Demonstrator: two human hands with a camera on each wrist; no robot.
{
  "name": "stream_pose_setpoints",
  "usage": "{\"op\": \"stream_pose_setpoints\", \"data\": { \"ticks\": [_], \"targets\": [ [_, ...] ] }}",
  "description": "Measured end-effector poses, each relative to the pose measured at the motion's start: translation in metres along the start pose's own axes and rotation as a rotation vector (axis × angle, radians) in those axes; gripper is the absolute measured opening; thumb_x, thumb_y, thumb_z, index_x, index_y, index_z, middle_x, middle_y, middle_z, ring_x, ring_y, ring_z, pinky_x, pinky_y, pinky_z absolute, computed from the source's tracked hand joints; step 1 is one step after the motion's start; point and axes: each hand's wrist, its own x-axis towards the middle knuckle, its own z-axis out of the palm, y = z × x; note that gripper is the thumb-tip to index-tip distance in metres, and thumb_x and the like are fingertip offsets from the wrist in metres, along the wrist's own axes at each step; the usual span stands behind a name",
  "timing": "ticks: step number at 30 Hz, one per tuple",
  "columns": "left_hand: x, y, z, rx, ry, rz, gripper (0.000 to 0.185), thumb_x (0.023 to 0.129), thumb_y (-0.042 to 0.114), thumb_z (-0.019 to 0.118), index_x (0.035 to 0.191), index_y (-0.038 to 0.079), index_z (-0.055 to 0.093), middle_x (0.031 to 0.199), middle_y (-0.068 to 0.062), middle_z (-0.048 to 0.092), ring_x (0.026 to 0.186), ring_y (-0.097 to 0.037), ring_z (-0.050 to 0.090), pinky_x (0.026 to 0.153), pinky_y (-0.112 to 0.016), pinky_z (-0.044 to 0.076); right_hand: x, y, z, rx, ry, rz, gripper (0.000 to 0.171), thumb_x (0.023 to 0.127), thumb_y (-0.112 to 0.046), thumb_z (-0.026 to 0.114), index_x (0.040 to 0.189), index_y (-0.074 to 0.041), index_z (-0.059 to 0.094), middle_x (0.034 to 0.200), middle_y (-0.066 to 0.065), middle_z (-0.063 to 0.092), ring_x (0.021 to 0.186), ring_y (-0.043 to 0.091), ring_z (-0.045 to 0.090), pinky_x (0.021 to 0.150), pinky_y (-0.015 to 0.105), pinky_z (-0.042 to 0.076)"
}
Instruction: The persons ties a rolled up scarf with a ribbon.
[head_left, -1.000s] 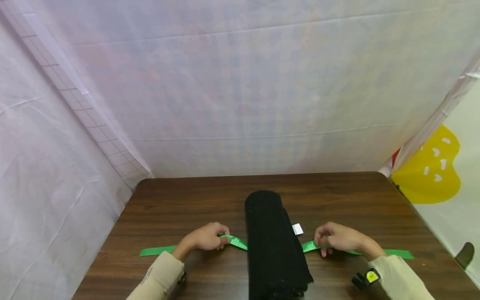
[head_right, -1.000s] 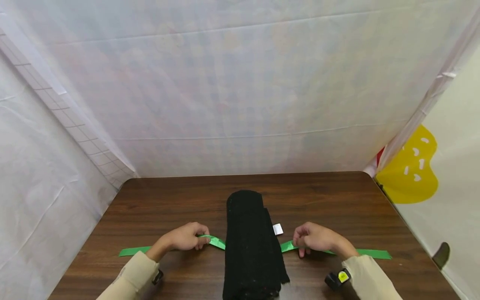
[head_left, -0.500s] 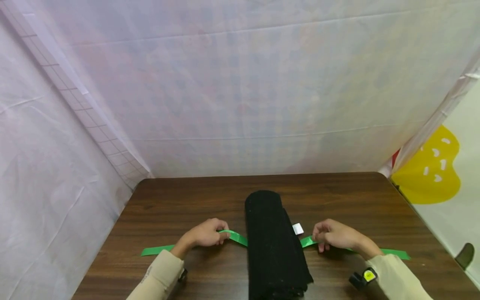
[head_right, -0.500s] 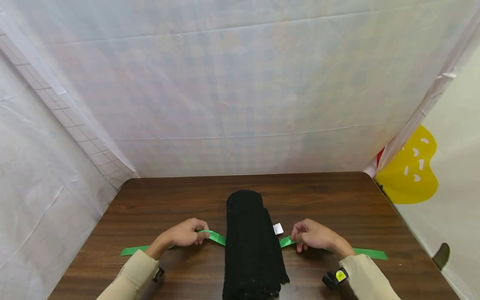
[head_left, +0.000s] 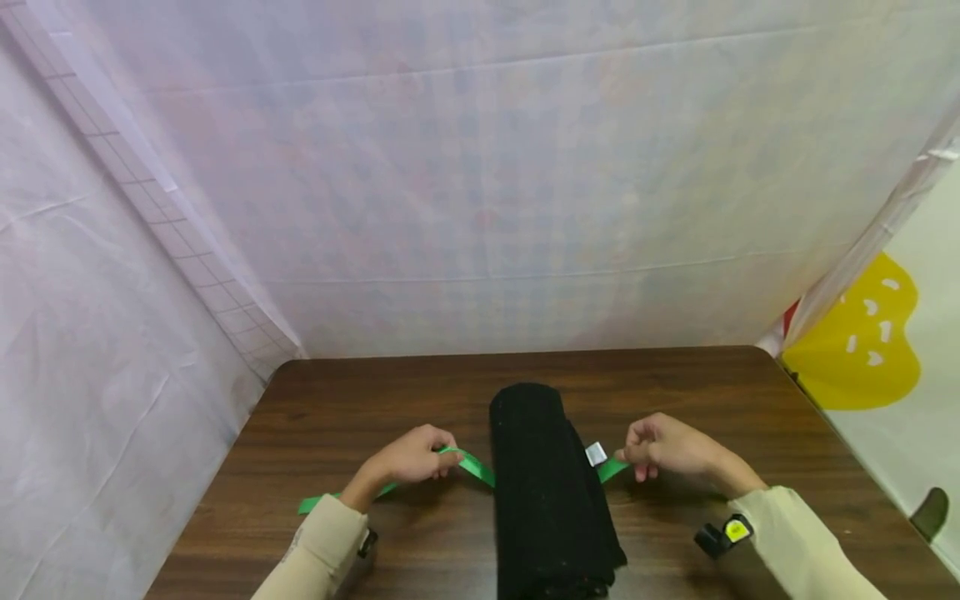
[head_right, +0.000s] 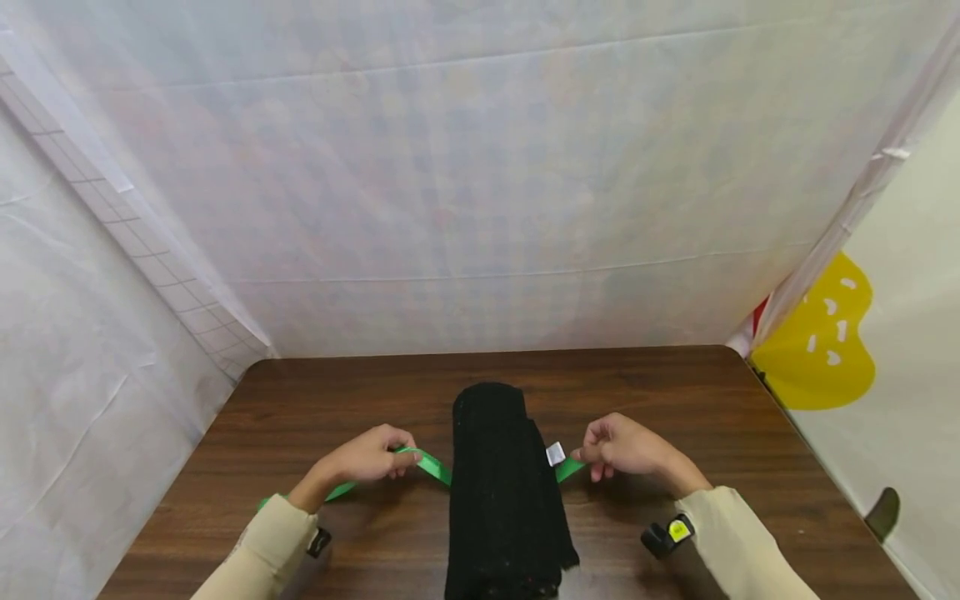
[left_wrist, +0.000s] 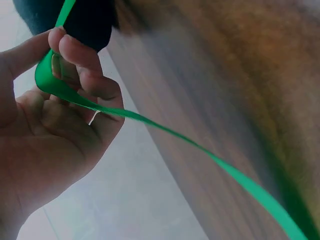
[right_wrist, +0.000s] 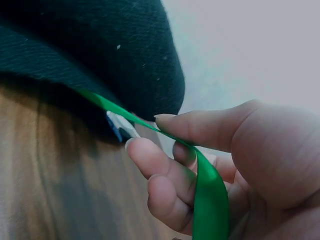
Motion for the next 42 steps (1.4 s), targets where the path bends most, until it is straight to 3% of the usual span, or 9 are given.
{"op": "stream_pose_setpoints", "data": {
  "ticks": [7, 12, 16, 20, 24, 34, 42],
  "targets": [
    [-0.002, 0.004, -0.008, -0.024, 0.038, -0.004, 0.038, 0.100, 0.029, 0.059, 0.083, -0.006, 0.063, 0.063, 0.002, 0.054, 0.054, -0.011, 0.043, 0.053, -0.025, 0.037, -0.001, -0.014, -0.006, -0.015, -0.049, 0.015, 0.037, 0.096, -0.028, 0.066, 0.077, 0.004, 0.059, 0.063, 0.007, 0.065, 0.061, 0.020, 0.061, 0.058, 0.037, 0.054],
    [-0.001, 0.008, -0.012, -0.055, 0.063, 0.018, 0.035, 0.100, 0.031, 0.061, 0.082, 0.001, 0.064, 0.067, -0.001, 0.057, 0.056, -0.011, 0.045, 0.053, -0.025, 0.038, 0.001, -0.020, -0.011, -0.004, -0.131, -0.013, 0.039, 0.097, -0.026, 0.065, 0.081, 0.009, 0.057, 0.062, 0.007, 0.064, 0.058, 0.020, 0.061, 0.055, 0.032, 0.053],
    [0.002, 0.012, -0.013, -0.092, 0.063, 0.039, 0.030, 0.099, 0.032, 0.062, 0.079, 0.010, 0.064, 0.066, 0.000, 0.056, 0.055, -0.010, 0.042, 0.052, -0.024, 0.036, 0.002, -0.024, -0.015, 0.003, -0.164, -0.040, 0.033, 0.097, -0.024, 0.064, 0.082, 0.004, 0.060, 0.064, 0.010, 0.065, 0.059, 0.019, 0.062, 0.055, 0.032, 0.053],
    [0.004, 0.017, -0.013, -0.122, 0.067, 0.054, 0.029, 0.098, 0.032, 0.062, 0.081, 0.009, 0.065, 0.069, -0.009, 0.058, 0.054, -0.011, 0.040, 0.052, -0.025, 0.035, 0.003, -0.027, -0.018, 0.026, -0.175, -0.047, 0.027, 0.097, -0.024, 0.063, 0.083, -0.001, 0.062, 0.067, 0.014, 0.067, 0.062, 0.023, 0.063, 0.058, 0.036, 0.055],
    [0.005, 0.023, -0.014, -0.125, 0.075, 0.063, 0.029, 0.099, 0.031, 0.062, 0.082, 0.007, 0.065, 0.073, -0.017, 0.058, 0.056, -0.011, 0.041, 0.054, -0.025, 0.035, 0.004, -0.030, -0.021, 0.024, -0.180, -0.077, 0.028, 0.098, -0.022, 0.062, 0.087, 0.003, 0.063, 0.070, 0.015, 0.068, 0.064, 0.027, 0.064, 0.060, 0.038, 0.055],
    [0.012, 0.040, -0.008, -0.098, 0.087, 0.139, 0.022, 0.100, 0.025, 0.060, 0.085, 0.009, 0.066, 0.075, -0.009, 0.059, 0.063, -0.015, 0.047, 0.056, -0.024, 0.039, 0.006, -0.051, -0.014, 0.008, -0.165, -0.101, 0.025, 0.100, -0.024, 0.060, 0.093, 0.000, 0.064, 0.077, 0.017, 0.070, 0.068, 0.023, 0.065, 0.066, 0.041, 0.055],
    [0.022, 0.052, -0.003, -0.138, 0.082, 0.105, 0.024, 0.099, 0.033, 0.062, 0.085, 0.014, 0.068, 0.072, 0.002, 0.056, 0.062, -0.013, 0.043, 0.056, -0.025, 0.036, 0.017, -0.064, -0.007, 0.035, -0.166, -0.113, 0.030, 0.099, -0.024, 0.062, 0.095, 0.006, 0.064, 0.078, 0.017, 0.071, 0.068, 0.022, 0.066, 0.068, 0.041, 0.056]
  ]
}}
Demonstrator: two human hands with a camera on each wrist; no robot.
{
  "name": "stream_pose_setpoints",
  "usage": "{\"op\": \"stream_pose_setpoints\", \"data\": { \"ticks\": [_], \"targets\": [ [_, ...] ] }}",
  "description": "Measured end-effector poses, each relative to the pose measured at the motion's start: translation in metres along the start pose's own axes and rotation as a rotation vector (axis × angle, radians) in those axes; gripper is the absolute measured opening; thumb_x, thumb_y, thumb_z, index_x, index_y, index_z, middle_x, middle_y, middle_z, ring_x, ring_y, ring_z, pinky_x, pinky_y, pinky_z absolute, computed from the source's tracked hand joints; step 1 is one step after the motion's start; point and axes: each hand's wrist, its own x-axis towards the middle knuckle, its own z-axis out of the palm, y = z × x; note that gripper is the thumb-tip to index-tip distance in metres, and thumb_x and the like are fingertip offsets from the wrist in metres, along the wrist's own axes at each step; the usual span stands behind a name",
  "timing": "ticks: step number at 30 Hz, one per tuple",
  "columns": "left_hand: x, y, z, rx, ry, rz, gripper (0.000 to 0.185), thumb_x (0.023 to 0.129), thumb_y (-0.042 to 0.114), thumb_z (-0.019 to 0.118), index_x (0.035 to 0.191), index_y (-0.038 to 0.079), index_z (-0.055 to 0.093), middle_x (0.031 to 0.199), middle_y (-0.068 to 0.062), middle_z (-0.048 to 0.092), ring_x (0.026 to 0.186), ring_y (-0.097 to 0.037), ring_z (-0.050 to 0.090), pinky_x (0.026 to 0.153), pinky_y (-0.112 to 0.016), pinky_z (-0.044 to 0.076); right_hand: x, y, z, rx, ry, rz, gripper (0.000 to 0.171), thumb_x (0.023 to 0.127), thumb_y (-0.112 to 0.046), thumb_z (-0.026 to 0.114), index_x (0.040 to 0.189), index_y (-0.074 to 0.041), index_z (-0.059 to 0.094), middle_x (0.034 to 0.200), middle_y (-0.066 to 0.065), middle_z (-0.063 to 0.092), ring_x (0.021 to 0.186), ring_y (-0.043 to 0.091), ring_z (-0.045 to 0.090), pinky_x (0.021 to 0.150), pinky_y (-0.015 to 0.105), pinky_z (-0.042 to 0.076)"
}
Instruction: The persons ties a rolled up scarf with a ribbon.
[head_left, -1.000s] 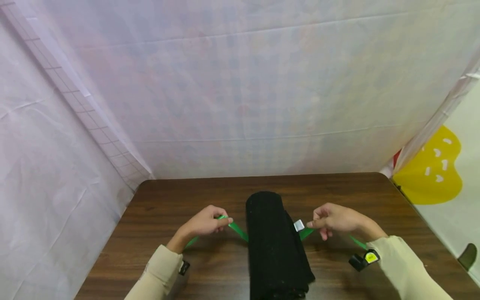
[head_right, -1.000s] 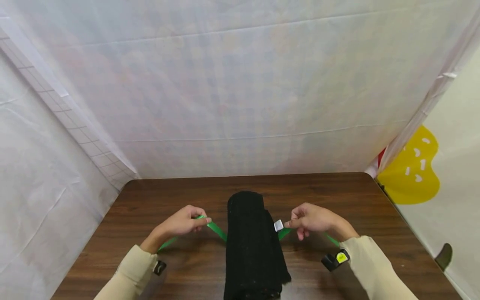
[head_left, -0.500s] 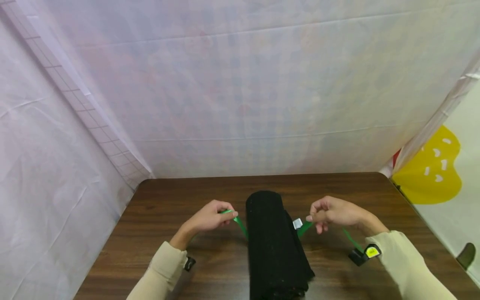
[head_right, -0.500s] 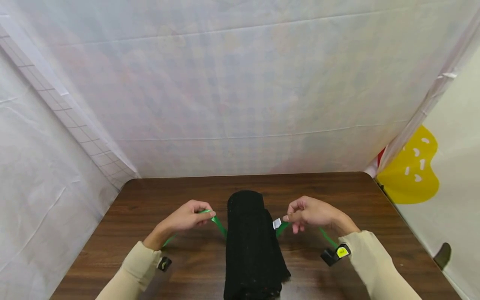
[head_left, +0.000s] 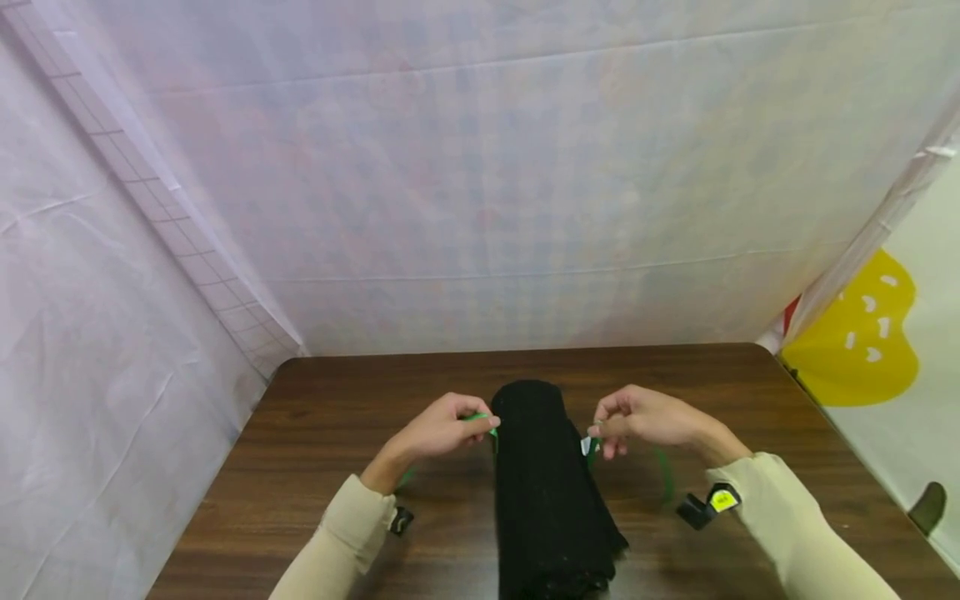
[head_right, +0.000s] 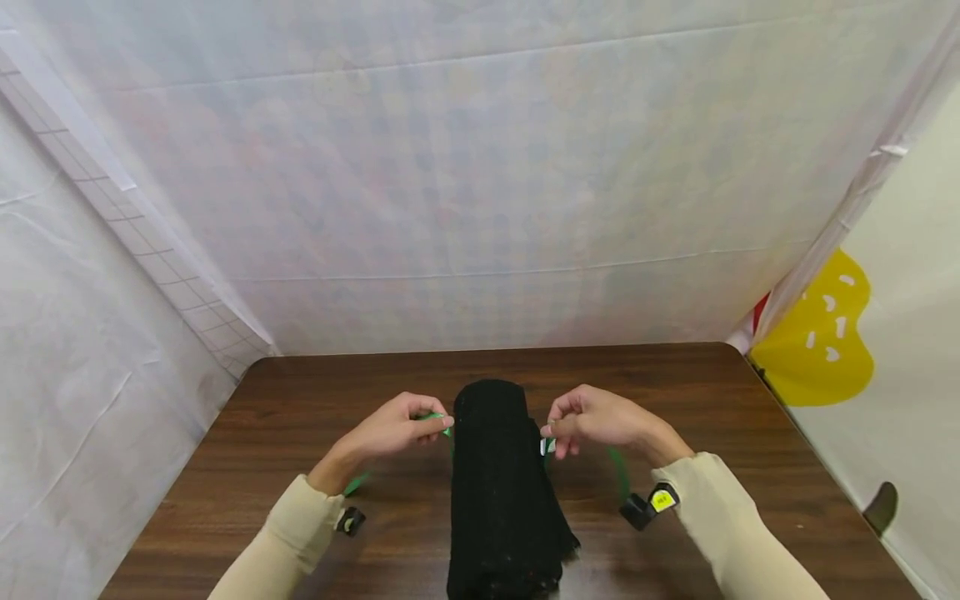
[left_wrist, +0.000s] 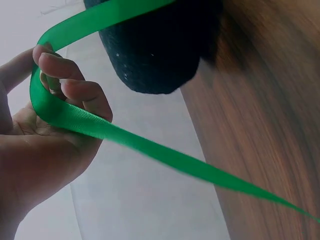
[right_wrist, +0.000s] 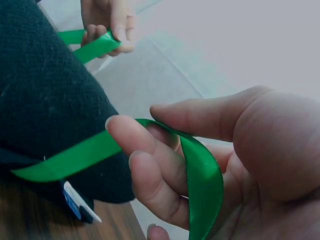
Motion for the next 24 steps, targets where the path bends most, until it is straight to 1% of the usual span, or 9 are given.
{"op": "stream_pose_setpoints", "data": {
  "ticks": [5, 9, 11, 14, 16, 18, 20, 22, 24],
  "targets": [
    [0.005, 0.004, 0.004, -0.024, -0.009, -0.016, 0.027, 0.098, 0.035, 0.063, 0.090, 0.010, 0.070, 0.073, 0.001, 0.057, 0.064, -0.013, 0.044, 0.057, -0.026, 0.034, 0.006, -0.002, 0.003, 0.011, 0.001, -0.007, 0.032, 0.098, -0.024, 0.062, 0.096, 0.008, 0.065, 0.080, 0.017, 0.072, 0.069, 0.027, 0.066, 0.069, 0.046, 0.056],
    [0.006, 0.007, 0.006, -0.043, -0.016, -0.010, 0.027, 0.098, 0.032, 0.063, 0.094, 0.007, 0.071, 0.075, -0.002, 0.059, 0.067, -0.015, 0.048, 0.060, -0.026, 0.038, 0.012, -0.004, 0.005, 0.039, 0.016, -0.010, 0.031, 0.097, -0.023, 0.064, 0.096, 0.008, 0.065, 0.081, 0.018, 0.072, 0.071, 0.028, 0.068, 0.067, 0.042, 0.057],
    [0.007, 0.009, 0.007, -0.067, -0.020, -0.010, 0.024, 0.098, 0.030, 0.063, 0.094, 0.007, 0.071, 0.076, -0.003, 0.059, 0.070, -0.014, 0.051, 0.064, -0.026, 0.042, 0.015, -0.005, 0.006, 0.053, 0.030, -0.004, 0.029, 0.096, -0.023, 0.065, 0.095, 0.007, 0.065, 0.080, 0.017, 0.072, 0.071, 0.025, 0.068, 0.066, 0.039, 0.057],
    [0.008, 0.012, 0.008, -0.103, -0.029, -0.006, 0.023, 0.098, 0.029, 0.063, 0.092, 0.008, 0.070, 0.077, -0.001, 0.059, 0.073, -0.015, 0.053, 0.066, -0.027, 0.045, 0.018, -0.006, 0.006, 0.077, 0.052, 0.010, 0.027, 0.096, -0.022, 0.065, 0.095, 0.005, 0.065, 0.079, 0.016, 0.072, 0.070, 0.023, 0.068, 0.067, 0.039, 0.057],
    [0.010, 0.014, 0.010, -0.118, -0.035, 0.001, 0.022, 0.098, 0.029, 0.063, 0.091, 0.009, 0.070, 0.077, 0.000, 0.059, 0.074, -0.018, 0.054, 0.067, -0.028, 0.047, 0.020, -0.008, 0.007, 0.089, 0.067, 0.021, 0.026, 0.096, -0.021, 0.064, 0.095, 0.005, 0.065, 0.079, 0.014, 0.072, 0.071, 0.024, 0.068, 0.067, 0.039, 0.058],
    [0.012, 0.016, 0.012, -0.131, -0.041, 0.005, 0.021, 0.098, 0.029, 0.063, 0.091, 0.010, 0.070, 0.077, 0.000, 0.060, 0.074, -0.021, 0.055, 0.066, -0.028, 0.047, 0.022, -0.009, 0.008, 0.107, 0.084, 0.030, 0.027, 0.096, -0.021, 0.064, 0.097, 0.006, 0.065, 0.081, 0.013, 0.072, 0.074, 0.028, 0.069, 0.068, 0.039, 0.058],
    [0.014, 0.018, 0.014, -0.134, -0.047, 0.015, 0.021, 0.098, 0.029, 0.063, 0.092, 0.010, 0.070, 0.078, -0.001, 0.060, 0.075, -0.024, 0.056, 0.066, -0.028, 0.049, 0.023, -0.010, 0.009, 0.119, 0.102, 0.036, 0.029, 0.096, -0.021, 0.064, 0.100, 0.008, 0.064, 0.083, 0.013, 0.073, 0.077, 0.034, 0.069, 0.069, 0.039, 0.059],
    [0.017, 0.020, 0.017, -0.118, -0.055, 0.022, 0.020, 0.098, 0.029, 0.063, 0.093, 0.012, 0.072, 0.079, -0.001, 0.061, 0.076, -0.026, 0.057, 0.066, -0.028, 0.049, 0.025, -0.011, 0.010, 0.125, 0.118, 0.047, 0.033, 0.096, -0.023, 0.065, 0.102, 0.009, 0.064, 0.084, 0.013, 0.073, 0.081, 0.037, 0.069, 0.071, 0.043, 0.058],
    [0.019, 0.022, 0.020, -0.090, -0.056, 0.035, 0.019, 0.098, 0.029, 0.063, 0.094, 0.014, 0.073, 0.084, 0.000, 0.064, 0.079, -0.028, 0.058, 0.067, -0.028, 0.049, 0.028, -0.012, 0.011, 0.130, 0.133, 0.057, 0.035, 0.095, -0.025, 0.067, 0.102, 0.009, 0.065, 0.084, 0.013, 0.073, 0.081, 0.036, 0.070, 0.075, 0.048, 0.058]
  ]
}}
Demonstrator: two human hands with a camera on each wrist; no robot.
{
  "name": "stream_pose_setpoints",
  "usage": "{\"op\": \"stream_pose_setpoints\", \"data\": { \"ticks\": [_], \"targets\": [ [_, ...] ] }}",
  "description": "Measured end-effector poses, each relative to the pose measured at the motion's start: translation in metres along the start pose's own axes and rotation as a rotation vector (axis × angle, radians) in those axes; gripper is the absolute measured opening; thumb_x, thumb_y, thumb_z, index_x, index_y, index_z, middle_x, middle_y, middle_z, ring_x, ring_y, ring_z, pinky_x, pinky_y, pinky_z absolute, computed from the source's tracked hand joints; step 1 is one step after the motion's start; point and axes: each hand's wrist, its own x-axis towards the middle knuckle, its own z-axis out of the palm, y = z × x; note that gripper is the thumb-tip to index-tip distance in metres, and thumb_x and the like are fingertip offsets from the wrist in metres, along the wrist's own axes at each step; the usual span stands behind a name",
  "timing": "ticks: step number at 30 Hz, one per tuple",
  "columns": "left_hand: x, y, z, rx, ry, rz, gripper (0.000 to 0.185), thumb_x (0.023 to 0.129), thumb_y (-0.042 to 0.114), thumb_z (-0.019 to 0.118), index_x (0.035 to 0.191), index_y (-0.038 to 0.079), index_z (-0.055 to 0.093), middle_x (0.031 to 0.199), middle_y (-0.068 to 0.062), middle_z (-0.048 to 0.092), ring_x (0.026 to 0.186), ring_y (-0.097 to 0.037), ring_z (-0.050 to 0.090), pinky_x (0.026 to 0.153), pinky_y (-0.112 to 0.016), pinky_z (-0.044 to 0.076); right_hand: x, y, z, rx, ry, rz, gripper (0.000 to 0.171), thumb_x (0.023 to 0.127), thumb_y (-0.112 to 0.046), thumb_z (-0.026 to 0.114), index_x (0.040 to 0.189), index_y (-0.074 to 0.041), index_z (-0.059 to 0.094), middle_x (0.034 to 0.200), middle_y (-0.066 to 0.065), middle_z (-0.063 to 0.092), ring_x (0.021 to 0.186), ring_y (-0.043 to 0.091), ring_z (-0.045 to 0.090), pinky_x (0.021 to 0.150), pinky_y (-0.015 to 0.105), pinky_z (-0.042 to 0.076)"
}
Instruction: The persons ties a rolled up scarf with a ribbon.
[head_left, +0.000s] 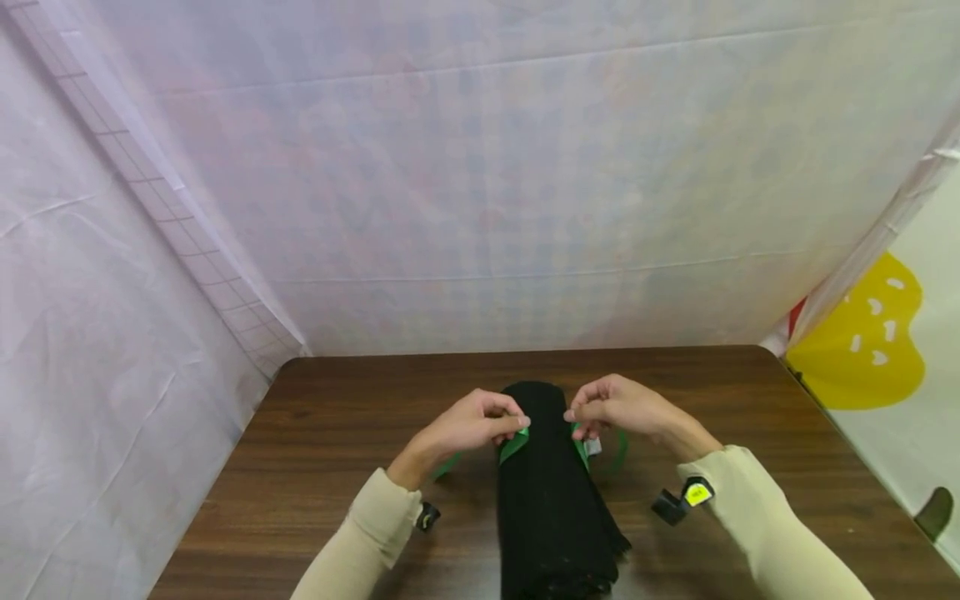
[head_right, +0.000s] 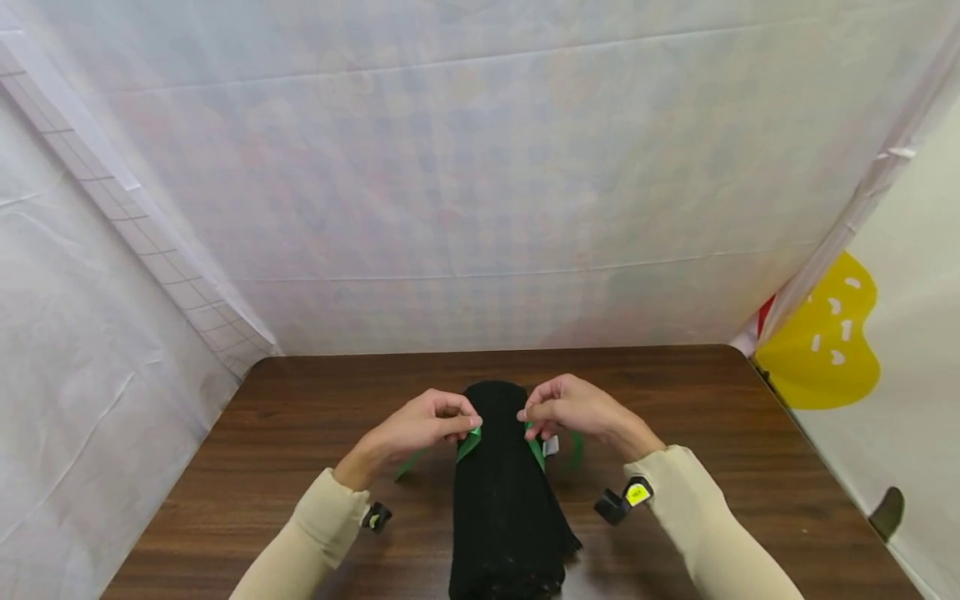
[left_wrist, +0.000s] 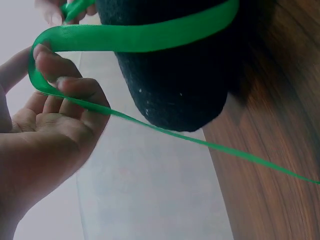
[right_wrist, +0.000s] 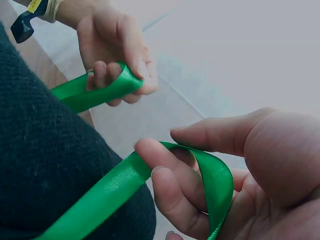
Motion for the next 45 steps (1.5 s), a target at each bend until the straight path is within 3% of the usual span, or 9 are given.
{"op": "stream_pose_setpoints", "data": {
  "ticks": [7, 15, 21, 26, 32, 38, 42, 45],
  "targets": [
    [0.007, 0.004, 0.011, 0.077, -0.003, 0.026, 0.014, 0.095, 0.032, 0.067, 0.096, 0.020, 0.075, 0.098, 0.008, 0.070, 0.083, -0.013, 0.059, 0.072, -0.027, 0.048, 0.007, -0.002, 0.008, 0.029, 0.024, 0.008, 0.031, 0.095, -0.025, 0.067, 0.101, 0.005, 0.069, 0.086, 0.011, 0.074, 0.078, 0.022, 0.070, 0.077, 0.048, 0.058],
    [0.011, 0.002, 0.020, 0.105, -0.012, 0.070, 0.010, 0.094, 0.029, 0.070, 0.095, 0.020, 0.073, 0.097, 0.008, 0.071, 0.090, -0.009, 0.064, 0.081, -0.027, 0.052, 0.009, -0.005, 0.015, -0.006, 0.052, 0.002, 0.027, 0.095, -0.028, 0.066, 0.098, -0.002, 0.073, 0.089, 0.010, 0.074, 0.080, 0.024, 0.069, 0.081, 0.053, 0.056],
    [0.012, 0.003, 0.021, 0.127, -0.011, 0.074, 0.011, 0.096, 0.030, 0.067, 0.098, 0.022, 0.074, 0.100, 0.010, 0.070, 0.086, -0.008, 0.061, 0.073, -0.025, 0.050, 0.008, -0.007, 0.018, -0.059, 0.101, -0.015, 0.027, 0.096, -0.029, 0.066, 0.097, -0.003, 0.073, 0.090, 0.008, 0.073, 0.083, 0.026, 0.066, 0.078, 0.043, 0.054],
    [0.012, 0.002, 0.023, 0.103, 0.019, 0.076, 0.010, 0.094, 0.028, 0.069, 0.099, 0.021, 0.074, 0.099, 0.010, 0.071, 0.087, -0.006, 0.063, 0.077, -0.025, 0.051, 0.010, -0.006, 0.021, -0.092, 0.153, 0.000, 0.024, 0.095, -0.029, 0.066, 0.096, -0.006, 0.074, 0.092, 0.005, 0.072, 0.075, 0.018, 0.056, 0.065, 0.030, 0.045],
    [0.013, 0.000, 0.025, 0.096, 0.087, 0.055, 0.009, 0.091, 0.028, 0.074, 0.098, 0.022, 0.073, 0.097, 0.011, 0.070, 0.098, -0.008, 0.066, 0.091, -0.034, 0.052, 0.012, -0.005, 0.022, -0.080, 0.163, -0.012, 0.022, 0.096, -0.026, 0.064, 0.096, -0.006, 0.073, 0.092, 0.005, 0.071, 0.070, 0.014, 0.052, 0.061, 0.027, 0.043],
    [0.014, -0.001, 0.026, 0.056, 0.115, 0.051, 0.011, 0.089, 0.024, 0.076, 0.097, 0.019, 0.071, 0.095, 0.007, 0.072, 0.093, -0.008, 0.067, 0.086, -0.033, 0.052, 0.010, -0.009, 0.024, -0.053, 0.159, -0.023, 0.023, 0.097, -0.023, 0.063, 0.101, -0.002, 0.072, 0.093, 0.006, 0.071, 0.073, 0.013, 0.055, 0.062, 0.027, 0.045],
    [0.016, -0.003, 0.029, -0.017, 0.127, 0.049, 0.022, 0.087, 0.018, 0.078, 0.105, 0.013, 0.066, 0.091, 0.000, 0.075, 0.086, -0.010, 0.069, 0.081, -0.030, 0.052, 0.010, -0.009, 0.025, -0.046, 0.149, -0.026, 0.024, 0.097, -0.023, 0.063, 0.102, -0.001, 0.071, 0.092, 0.005, 0.070, 0.071, 0.013, 0.054, 0.061, 0.028, 0.046],
    [0.017, -0.004, 0.031, -0.009, 0.142, 0.049, 0.028, 0.086, 0.017, 0.079, 0.110, 0.014, 0.064, 0.089, 0.000, 0.075, 0.083, -0.009, 0.069, 0.079, -0.028, 0.052, 0.012, -0.007, 0.026, -0.044, 0.141, -0.032, 0.023, 0.097, -0.023, 0.063, 0.102, -0.002, 0.071, 0.090, 0.004, 0.069, 0.069, 0.016, 0.053, 0.061, 0.031, 0.046]
  ]
}}
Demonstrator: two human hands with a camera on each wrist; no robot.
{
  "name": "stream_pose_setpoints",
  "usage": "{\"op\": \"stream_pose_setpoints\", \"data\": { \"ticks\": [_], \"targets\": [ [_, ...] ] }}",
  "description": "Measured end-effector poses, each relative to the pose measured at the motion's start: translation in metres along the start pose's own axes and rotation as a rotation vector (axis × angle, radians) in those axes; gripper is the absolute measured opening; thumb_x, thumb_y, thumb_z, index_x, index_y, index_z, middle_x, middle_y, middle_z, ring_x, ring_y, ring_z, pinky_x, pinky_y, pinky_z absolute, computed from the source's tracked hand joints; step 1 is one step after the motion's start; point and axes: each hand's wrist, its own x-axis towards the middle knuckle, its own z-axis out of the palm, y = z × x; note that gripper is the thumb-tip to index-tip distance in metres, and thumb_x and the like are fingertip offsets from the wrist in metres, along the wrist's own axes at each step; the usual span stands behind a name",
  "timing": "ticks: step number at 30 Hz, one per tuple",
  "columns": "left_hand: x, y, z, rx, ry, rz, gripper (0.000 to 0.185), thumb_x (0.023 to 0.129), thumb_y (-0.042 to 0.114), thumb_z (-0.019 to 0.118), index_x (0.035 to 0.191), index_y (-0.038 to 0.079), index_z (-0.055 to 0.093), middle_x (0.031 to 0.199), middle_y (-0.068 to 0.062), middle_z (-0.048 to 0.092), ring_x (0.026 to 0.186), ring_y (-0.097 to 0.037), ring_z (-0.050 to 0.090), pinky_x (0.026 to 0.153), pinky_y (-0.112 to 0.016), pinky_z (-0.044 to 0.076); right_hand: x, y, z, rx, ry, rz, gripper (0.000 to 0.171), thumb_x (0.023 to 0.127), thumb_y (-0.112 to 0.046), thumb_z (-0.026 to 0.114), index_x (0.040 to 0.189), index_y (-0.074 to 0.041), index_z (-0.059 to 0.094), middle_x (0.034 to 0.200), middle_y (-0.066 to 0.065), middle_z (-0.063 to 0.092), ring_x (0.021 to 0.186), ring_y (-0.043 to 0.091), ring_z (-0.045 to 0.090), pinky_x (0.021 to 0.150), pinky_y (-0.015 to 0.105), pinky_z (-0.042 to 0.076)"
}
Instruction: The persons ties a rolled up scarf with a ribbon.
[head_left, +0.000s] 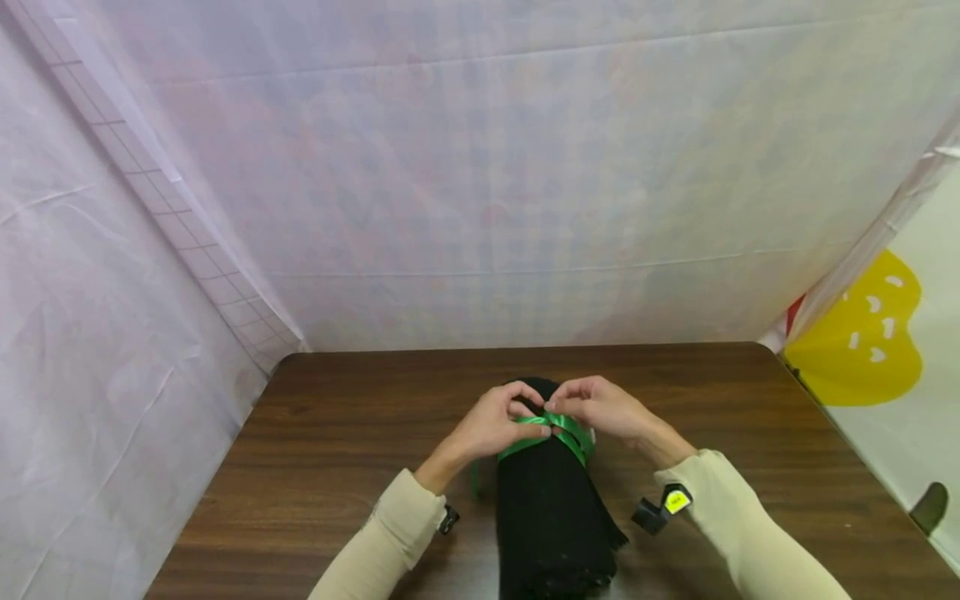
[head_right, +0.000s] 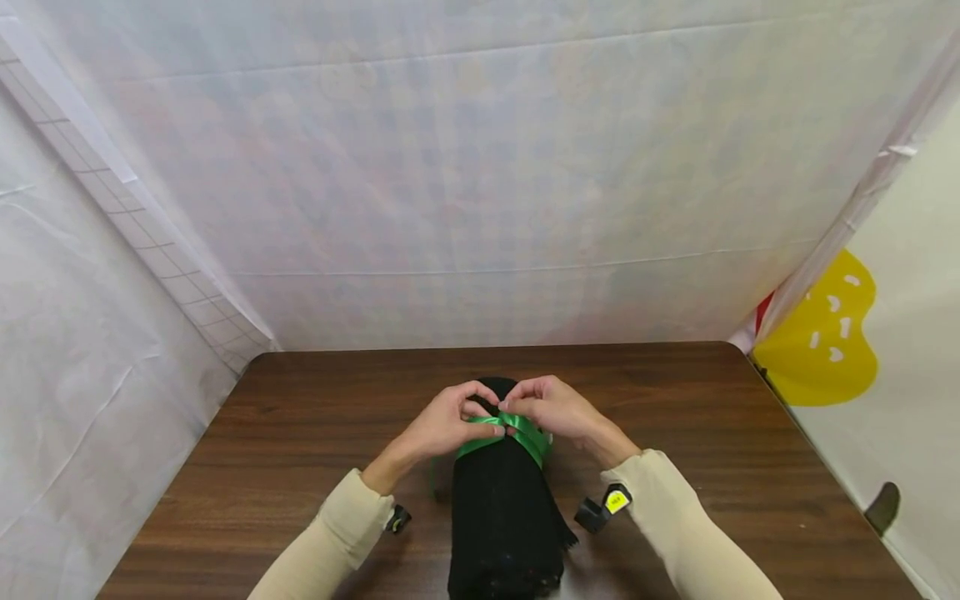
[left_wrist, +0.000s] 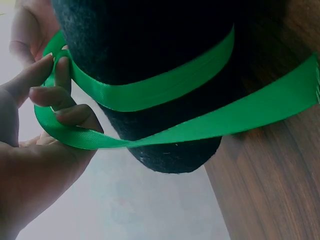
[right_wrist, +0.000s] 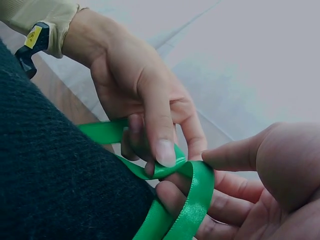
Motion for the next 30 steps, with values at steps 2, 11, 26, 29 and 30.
{"op": "stream_pose_setpoints", "data": {
  "ticks": [2, 11, 26, 29, 30],
  "targets": [
    [0.000, 0.000, 0.001, 0.033, 0.007, 0.002, 0.028, 0.086, 0.019, 0.079, 0.111, 0.015, 0.066, 0.088, 0.002, 0.075, 0.081, -0.007, 0.069, 0.078, -0.027, 0.052, 0.001, 0.002, 0.001, 0.005, -0.002, -0.004, 0.022, 0.097, -0.023, 0.063, 0.102, -0.002, 0.071, 0.088, 0.004, 0.069, 0.068, 0.018, 0.054, 0.061, 0.032, 0.047],
    [-0.001, 0.000, 0.003, 0.094, 0.034, 0.019, 0.022, 0.085, 0.022, 0.080, 0.104, 0.016, 0.071, 0.087, 0.005, 0.074, 0.078, -0.005, 0.067, 0.072, -0.025, 0.053, 0.000, 0.005, 0.003, 0.034, -0.015, 0.004, 0.028, 0.099, -0.028, 0.062, 0.108, -0.004, 0.072, 0.088, 0.003, 0.069, 0.067, 0.017, 0.054, 0.065, 0.036, 0.050],
    [-0.002, -0.002, 0.005, 0.077, 0.086, -0.040, 0.024, 0.099, 0.039, 0.060, 0.093, 0.018, 0.070, 0.070, 0.006, 0.061, 0.050, -0.006, 0.045, 0.049, -0.023, 0.039, -0.007, 0.010, 0.005, 0.059, -0.081, -0.043, 0.038, 0.101, -0.038, 0.057, 0.113, -0.004, 0.069, 0.100, 0.011, 0.070, 0.090, 0.026, 0.066, 0.082, 0.040, 0.053],
    [-0.003, -0.002, 0.005, 0.063, 0.081, -0.057, 0.028, 0.100, 0.042, 0.058, 0.089, 0.017, 0.068, 0.060, 0.003, 0.054, 0.045, -0.009, 0.039, 0.046, -0.023, 0.035, -0.008, 0.012, 0.010, -0.031, -0.059, -0.108, 0.028, 0.095, -0.033, 0.067, 0.109, -0.008, 0.068, 0.097, 0.009, 0.070, 0.080, 0.023, 0.065, 0.071, 0.037, 0.054],
    [-0.003, -0.002, 0.005, 0.057, 0.080, -0.061, 0.029, 0.099, 0.042, 0.058, 0.088, 0.017, 0.068, 0.059, 0.002, 0.054, 0.045, -0.009, 0.041, 0.047, -0.023, 0.036, -0.008, 0.013, 0.012, -0.058, -0.045, -0.133, 0.026, 0.093, -0.031, 0.070, 0.108, -0.010, 0.067, 0.096, 0.008, 0.070, 0.076, 0.022, 0.063, 0.066, 0.036, 0.054]
  ]
}}
